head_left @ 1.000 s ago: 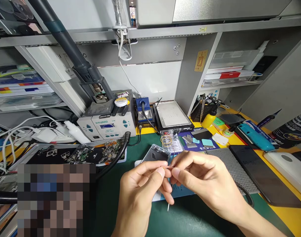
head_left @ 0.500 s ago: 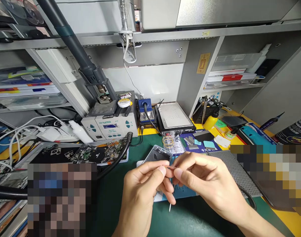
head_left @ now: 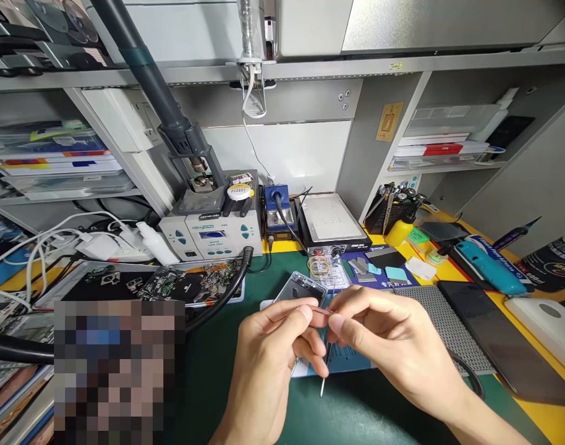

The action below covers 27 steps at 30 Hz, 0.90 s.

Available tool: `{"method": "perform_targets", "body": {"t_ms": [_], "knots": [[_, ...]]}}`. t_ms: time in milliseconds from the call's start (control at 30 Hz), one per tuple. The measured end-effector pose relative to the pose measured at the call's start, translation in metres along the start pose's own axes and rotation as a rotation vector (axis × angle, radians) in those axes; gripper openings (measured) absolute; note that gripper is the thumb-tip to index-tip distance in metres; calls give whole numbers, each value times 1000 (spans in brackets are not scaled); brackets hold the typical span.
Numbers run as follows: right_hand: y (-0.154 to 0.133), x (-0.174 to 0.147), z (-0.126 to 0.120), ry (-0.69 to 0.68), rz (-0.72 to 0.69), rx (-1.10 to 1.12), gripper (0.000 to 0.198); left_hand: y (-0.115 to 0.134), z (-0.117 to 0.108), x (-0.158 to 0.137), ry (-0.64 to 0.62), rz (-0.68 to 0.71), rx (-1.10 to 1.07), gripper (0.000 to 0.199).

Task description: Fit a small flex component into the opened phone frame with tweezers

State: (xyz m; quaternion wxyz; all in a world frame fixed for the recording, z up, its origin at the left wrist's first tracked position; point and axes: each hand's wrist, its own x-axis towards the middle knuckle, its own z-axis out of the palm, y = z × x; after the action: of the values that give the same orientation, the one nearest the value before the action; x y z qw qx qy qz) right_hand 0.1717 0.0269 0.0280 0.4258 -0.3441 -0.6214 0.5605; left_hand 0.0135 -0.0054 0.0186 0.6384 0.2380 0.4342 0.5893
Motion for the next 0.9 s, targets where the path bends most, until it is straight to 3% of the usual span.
{"method": "perform_targets", "body": {"t_ms": [233, 700, 900], "knots": [[0, 0, -1, 34, 31, -7, 16, 2, 0, -1, -5, -8, 14, 15], [-3, 2, -2, -33, 35, 53, 18, 0, -1, 0, -27, -16, 39, 17], [-1, 2, -2, 19, 40, -10, 19, 0, -1, 0, -24, -11, 39, 19]]}}
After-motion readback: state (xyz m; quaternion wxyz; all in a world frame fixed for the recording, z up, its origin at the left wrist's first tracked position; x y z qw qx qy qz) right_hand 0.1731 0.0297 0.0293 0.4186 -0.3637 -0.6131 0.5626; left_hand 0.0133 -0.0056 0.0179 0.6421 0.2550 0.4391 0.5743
